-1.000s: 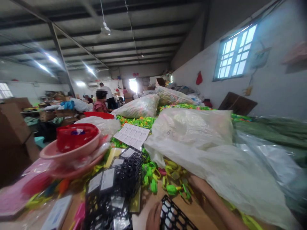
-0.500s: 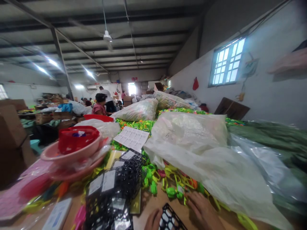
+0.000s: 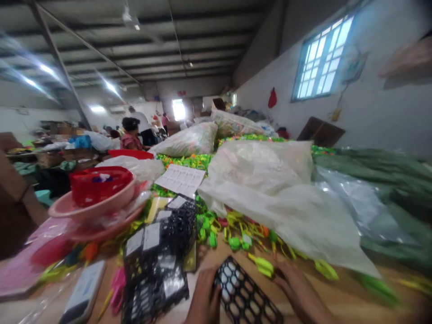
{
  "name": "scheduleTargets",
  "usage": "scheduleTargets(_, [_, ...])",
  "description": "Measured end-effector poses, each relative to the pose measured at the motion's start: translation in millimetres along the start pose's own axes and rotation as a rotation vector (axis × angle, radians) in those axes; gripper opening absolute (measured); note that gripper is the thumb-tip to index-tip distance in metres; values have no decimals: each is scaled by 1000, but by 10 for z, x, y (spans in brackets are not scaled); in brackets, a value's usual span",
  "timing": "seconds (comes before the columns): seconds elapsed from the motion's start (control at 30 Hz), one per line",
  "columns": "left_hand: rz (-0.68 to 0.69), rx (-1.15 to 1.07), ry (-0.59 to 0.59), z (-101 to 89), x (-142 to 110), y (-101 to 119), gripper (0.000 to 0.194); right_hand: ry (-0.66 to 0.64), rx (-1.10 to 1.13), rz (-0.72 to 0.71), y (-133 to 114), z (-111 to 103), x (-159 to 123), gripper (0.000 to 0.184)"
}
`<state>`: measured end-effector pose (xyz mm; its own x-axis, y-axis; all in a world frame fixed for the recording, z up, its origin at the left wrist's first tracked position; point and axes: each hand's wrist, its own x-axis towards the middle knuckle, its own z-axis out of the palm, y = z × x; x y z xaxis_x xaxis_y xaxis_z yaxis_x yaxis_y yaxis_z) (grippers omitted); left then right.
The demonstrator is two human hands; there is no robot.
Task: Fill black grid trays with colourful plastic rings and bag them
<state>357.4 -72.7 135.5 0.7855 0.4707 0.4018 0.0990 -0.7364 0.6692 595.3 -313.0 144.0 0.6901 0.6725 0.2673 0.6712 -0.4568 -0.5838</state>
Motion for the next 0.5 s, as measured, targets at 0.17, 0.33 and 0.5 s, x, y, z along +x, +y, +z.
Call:
scheduleTargets(0.17, [-91, -82, -121, -37, 74, 75, 47, -238, 197, 49, -482, -342, -25, 27])
scheduleTargets(0.33, [-157, -144, -213, -27, 67, -11, 53, -259, 13, 37, -497, -481, 282, 19])
scheduleTargets(0.5, [-148, -154, -164, -89, 59, 128, 48, -267, 32, -243, -744, -379, 574, 22])
